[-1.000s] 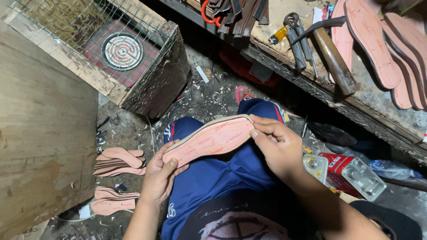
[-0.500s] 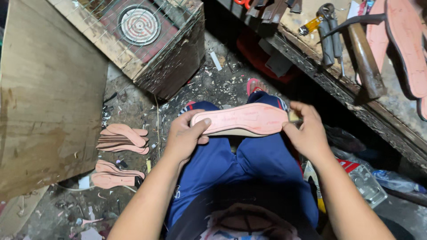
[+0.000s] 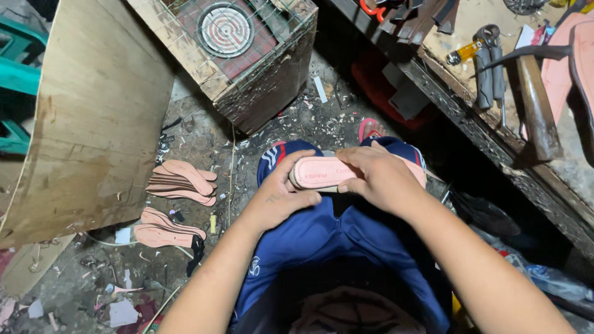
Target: The person sits on the floor of a shoe workshop assembling a slipper. They hammer an insole onto a sole, fit a black upper over a wooden last, use pincers to grip and press the parts together, and set the finished slipper on the workbench.
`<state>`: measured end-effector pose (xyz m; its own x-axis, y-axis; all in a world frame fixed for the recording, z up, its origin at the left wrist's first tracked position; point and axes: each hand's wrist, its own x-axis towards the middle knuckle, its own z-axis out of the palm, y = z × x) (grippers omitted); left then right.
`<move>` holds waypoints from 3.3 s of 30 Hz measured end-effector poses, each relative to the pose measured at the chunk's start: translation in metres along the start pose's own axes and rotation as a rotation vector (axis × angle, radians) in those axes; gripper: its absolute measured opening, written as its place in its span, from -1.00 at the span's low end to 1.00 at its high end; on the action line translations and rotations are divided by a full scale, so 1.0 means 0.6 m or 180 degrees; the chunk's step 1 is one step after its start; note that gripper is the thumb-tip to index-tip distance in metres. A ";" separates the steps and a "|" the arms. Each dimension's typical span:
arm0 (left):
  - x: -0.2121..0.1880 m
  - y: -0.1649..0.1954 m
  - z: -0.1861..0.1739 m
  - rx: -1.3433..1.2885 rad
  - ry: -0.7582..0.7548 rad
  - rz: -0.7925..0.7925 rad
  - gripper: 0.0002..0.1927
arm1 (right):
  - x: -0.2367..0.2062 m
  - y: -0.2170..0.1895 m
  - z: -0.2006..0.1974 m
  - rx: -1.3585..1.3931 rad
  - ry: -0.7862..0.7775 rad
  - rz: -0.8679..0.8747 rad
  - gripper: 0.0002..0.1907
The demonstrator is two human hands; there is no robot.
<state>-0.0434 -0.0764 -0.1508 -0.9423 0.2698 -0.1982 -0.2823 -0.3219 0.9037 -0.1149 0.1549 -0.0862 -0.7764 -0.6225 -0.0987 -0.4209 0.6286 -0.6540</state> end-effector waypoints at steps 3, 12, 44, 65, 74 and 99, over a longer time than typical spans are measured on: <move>0.002 -0.013 -0.004 -0.0257 -0.0119 0.0202 -0.23 | 0.001 0.004 0.001 0.0035 0.0045 -0.0027 -0.38; 0.006 -0.035 -0.016 -0.0250 -0.0081 0.0260 -0.29 | -0.002 0.006 0.014 -0.0137 0.0047 -0.0064 -0.38; 0.027 -0.016 0.003 0.0477 0.0124 -0.0059 -0.32 | -0.019 0.059 -0.075 0.0124 0.1387 -0.0185 -0.54; 0.068 -0.003 -0.017 0.0839 0.0291 -0.0243 -0.31 | 0.307 0.287 -0.333 -0.1460 0.1920 0.2290 -0.71; 0.066 0.002 -0.020 0.1158 0.0253 -0.0168 -0.33 | 0.292 0.311 -0.312 -0.0870 0.2633 0.1499 -0.87; 0.001 -0.023 -0.038 0.0473 0.0003 0.0474 -0.35 | 0.039 -0.080 0.102 0.0719 0.1155 -0.0908 -0.89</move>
<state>-0.0443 -0.0925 -0.1717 -0.9718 0.2285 -0.0585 -0.1102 -0.2206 0.9691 -0.0839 0.0815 -0.1030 -0.7752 -0.5275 0.3477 -0.5589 0.3159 -0.7667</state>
